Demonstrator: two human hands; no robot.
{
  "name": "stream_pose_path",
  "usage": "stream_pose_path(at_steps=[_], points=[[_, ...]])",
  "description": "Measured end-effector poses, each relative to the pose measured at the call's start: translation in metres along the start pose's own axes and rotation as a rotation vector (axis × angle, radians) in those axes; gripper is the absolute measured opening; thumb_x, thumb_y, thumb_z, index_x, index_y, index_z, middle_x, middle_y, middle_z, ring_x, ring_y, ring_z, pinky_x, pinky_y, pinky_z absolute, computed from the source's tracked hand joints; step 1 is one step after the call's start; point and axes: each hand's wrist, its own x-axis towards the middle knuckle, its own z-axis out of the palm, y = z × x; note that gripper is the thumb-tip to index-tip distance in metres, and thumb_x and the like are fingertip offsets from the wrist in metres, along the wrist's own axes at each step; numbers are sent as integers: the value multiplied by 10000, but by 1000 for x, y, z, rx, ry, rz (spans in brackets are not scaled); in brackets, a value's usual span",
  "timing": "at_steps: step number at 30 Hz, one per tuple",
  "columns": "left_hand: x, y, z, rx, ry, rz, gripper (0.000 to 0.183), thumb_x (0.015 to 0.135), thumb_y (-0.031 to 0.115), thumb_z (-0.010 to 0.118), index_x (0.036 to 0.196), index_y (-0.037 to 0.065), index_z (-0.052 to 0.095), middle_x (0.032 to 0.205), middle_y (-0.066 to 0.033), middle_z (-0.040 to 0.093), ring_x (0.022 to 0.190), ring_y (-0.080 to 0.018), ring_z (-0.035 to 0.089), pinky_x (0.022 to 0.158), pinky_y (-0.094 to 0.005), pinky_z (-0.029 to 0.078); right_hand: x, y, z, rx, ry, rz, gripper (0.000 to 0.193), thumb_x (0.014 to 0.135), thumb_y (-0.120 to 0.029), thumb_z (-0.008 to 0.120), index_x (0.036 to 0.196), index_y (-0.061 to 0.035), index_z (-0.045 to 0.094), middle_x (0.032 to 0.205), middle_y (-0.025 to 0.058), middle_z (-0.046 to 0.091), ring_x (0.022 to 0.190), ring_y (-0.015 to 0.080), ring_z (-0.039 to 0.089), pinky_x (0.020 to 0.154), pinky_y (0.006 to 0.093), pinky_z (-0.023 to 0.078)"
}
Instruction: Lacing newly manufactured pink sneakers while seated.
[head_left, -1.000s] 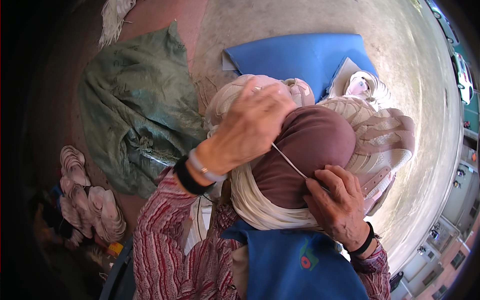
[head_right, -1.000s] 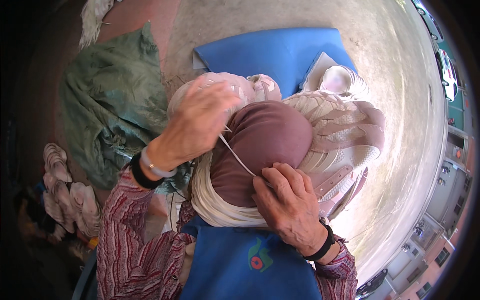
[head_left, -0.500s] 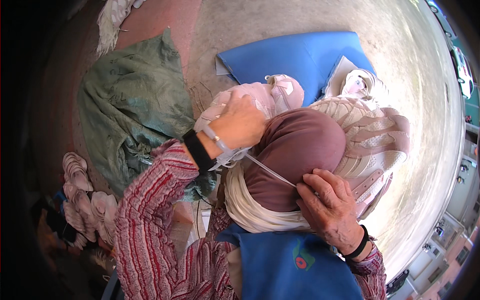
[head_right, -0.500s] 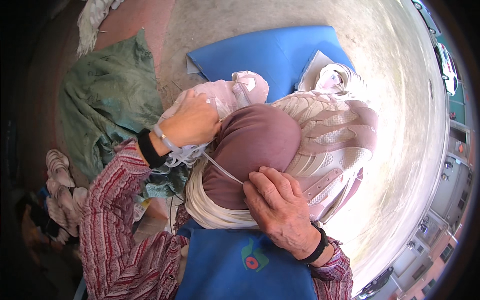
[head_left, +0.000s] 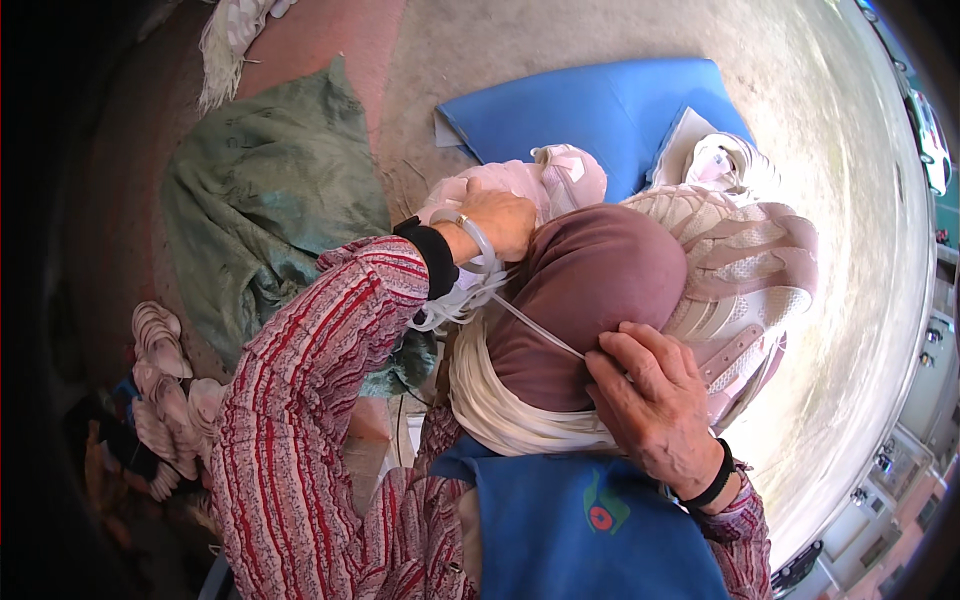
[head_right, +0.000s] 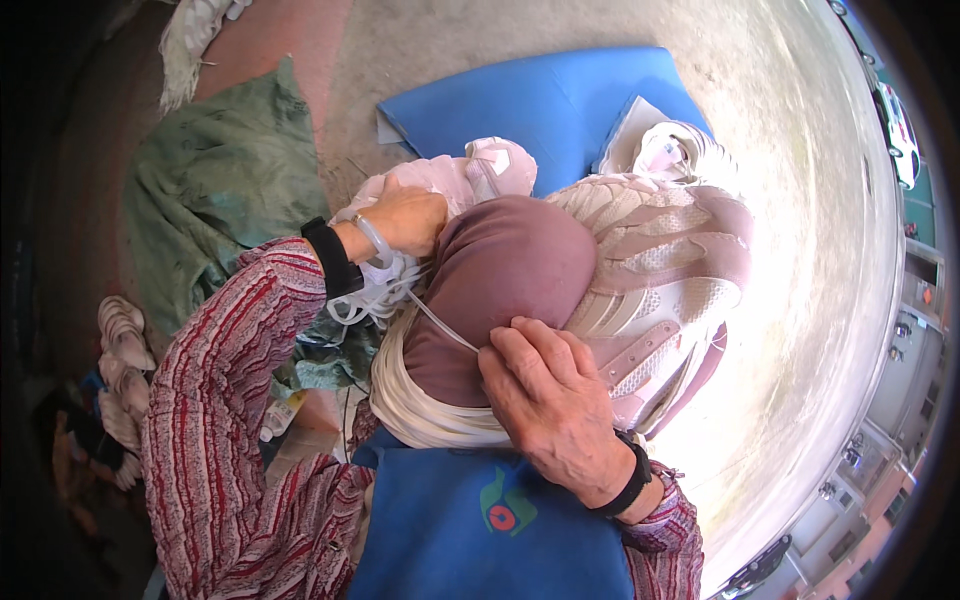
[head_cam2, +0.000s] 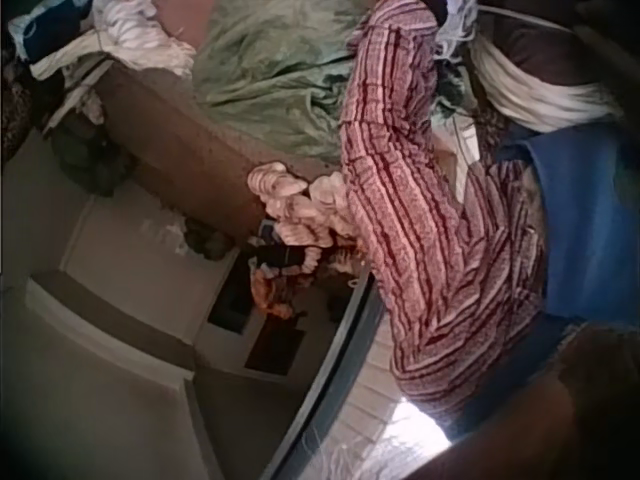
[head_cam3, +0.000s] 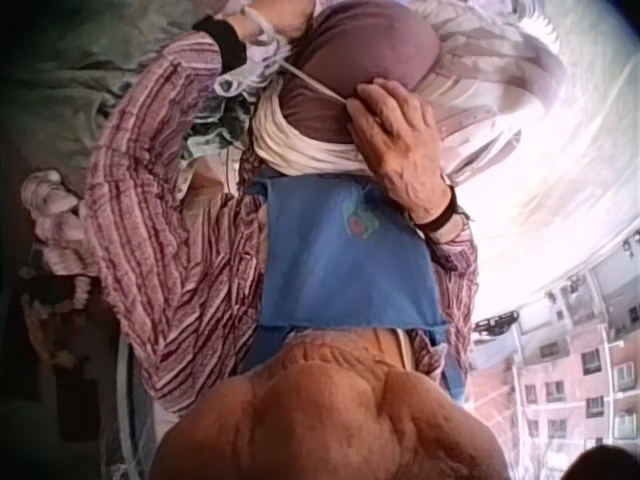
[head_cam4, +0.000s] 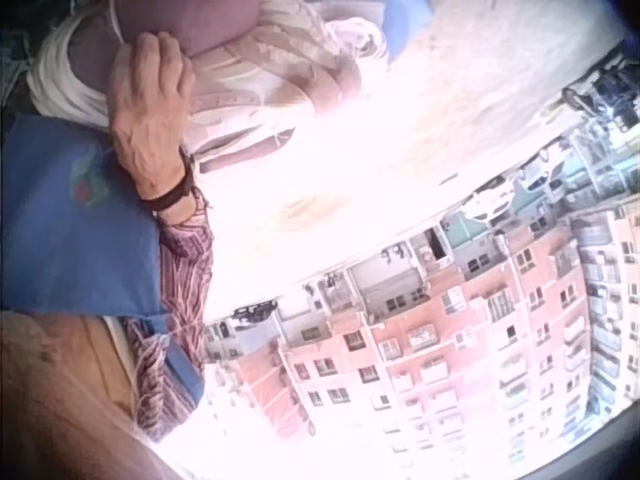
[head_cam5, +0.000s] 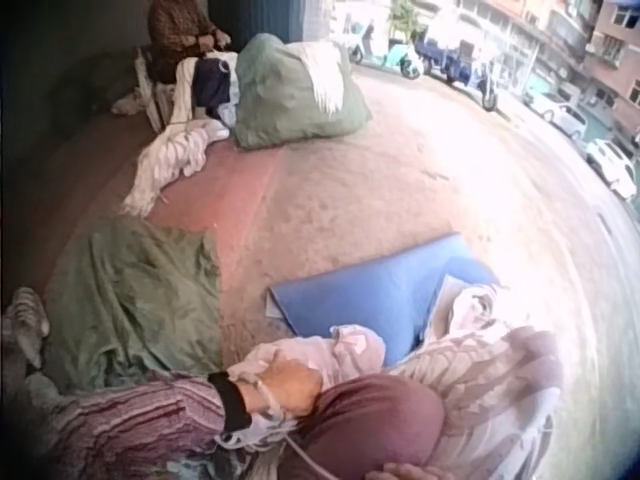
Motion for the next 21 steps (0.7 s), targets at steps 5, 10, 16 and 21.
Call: stream_pose_path(at_steps=[5,10,16,21], points=[[-3,2,-3,-12,-94,-24,246,721,171,624,880,24,738,954,-217,710,977,-409,656,849,-602,356,-1,0,-2,-5,12,1,368,744,-110,680,1093,-2,636,1168,128,577,1136,298,555,928,415,456],[-16,-7,-18,-251,-92,-89,212,748,186,625,836,17,717,851,-189,697,885,-338,671,858,-519,403,-1,-3,-1,15,4,-6,367,758,-102,675,1105,-1,617,1169,119,563,1144,298,542,922,405,448],[-61,1,-70,-1035,190,184,197,947,206,556,984,26,629,898,15,557,848,-87,499,764,-243,440,-2,0,-2,54,52,5,335,767,-90,681,1083,-2,614,1122,121,566,1118,300,546,906,401,449],[-56,-4,-68,-888,379,98,175,950,144,526,1035,26,623,950,-8,594,884,-122,552,775,-268,459,-4,0,0,80,93,-19,325,779,-94,673,1085,-8,606,1104,123,567,1110,299,547,910,401,446]])
